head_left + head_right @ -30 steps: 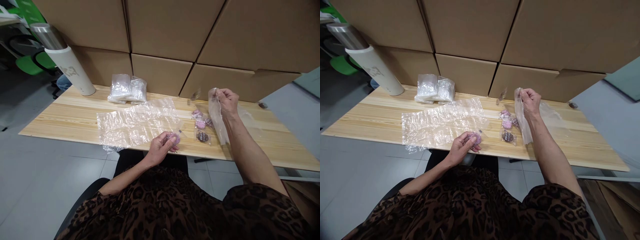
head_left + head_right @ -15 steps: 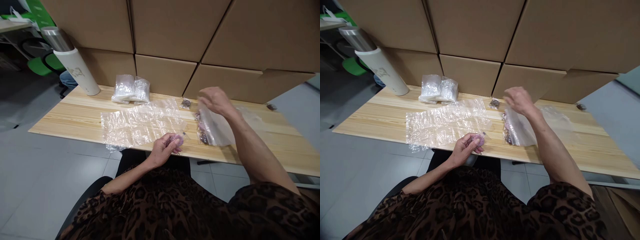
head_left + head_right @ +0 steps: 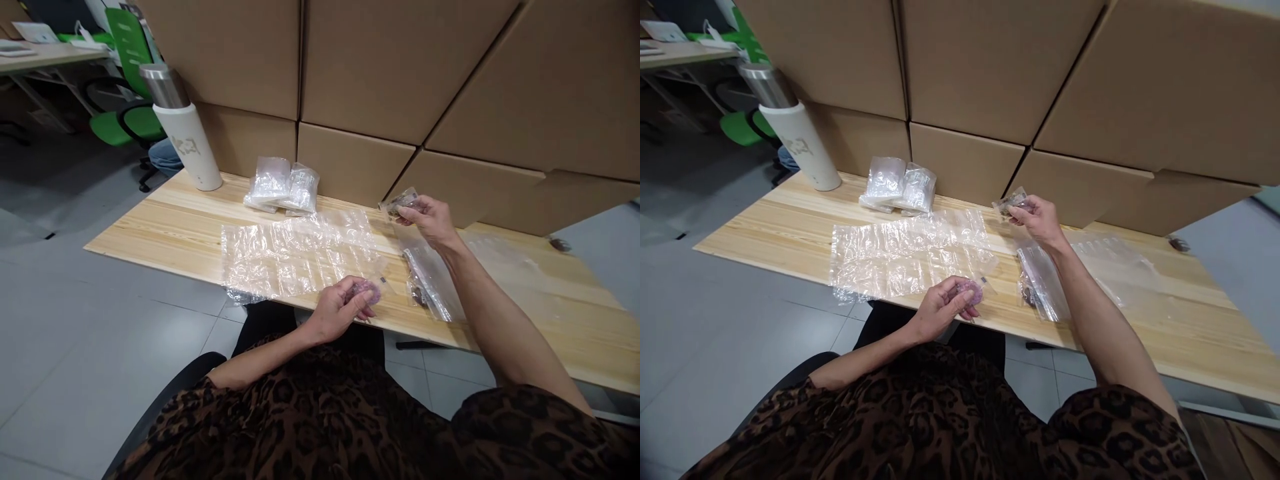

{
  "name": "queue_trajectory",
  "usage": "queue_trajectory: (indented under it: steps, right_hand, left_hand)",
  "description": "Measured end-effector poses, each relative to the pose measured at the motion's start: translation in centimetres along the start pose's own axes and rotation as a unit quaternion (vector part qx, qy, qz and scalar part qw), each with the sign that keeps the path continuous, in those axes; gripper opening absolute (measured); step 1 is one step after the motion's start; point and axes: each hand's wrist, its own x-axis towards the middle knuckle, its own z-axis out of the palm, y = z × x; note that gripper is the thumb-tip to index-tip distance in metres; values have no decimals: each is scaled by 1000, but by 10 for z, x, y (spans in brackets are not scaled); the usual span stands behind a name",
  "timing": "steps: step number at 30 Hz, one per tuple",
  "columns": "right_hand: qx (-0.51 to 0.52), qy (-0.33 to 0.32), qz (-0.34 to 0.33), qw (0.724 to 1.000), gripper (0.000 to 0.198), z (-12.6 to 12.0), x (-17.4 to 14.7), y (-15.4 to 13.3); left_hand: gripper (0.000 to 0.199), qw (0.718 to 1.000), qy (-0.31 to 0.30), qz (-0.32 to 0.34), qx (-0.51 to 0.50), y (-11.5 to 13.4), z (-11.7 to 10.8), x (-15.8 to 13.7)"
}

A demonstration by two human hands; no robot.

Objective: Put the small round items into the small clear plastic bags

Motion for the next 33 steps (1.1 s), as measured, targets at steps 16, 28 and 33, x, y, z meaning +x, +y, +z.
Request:
queue_trajectory:
  steps: [16, 28, 33]
  right_hand:
    - [331, -192, -5, 924, 47, 51, -56, -95]
    - [294, -202, 24, 934, 50, 51, -67, -94]
    - [175, 53, 158, 970, 32, -45, -61, -15]
  left_hand:
    - [72, 983, 133, 8, -126, 44, -24, -11]
    - [60, 948, 279, 126, -83, 67, -85, -34]
    - [59, 901, 384, 193, -57, 60, -110, -30]
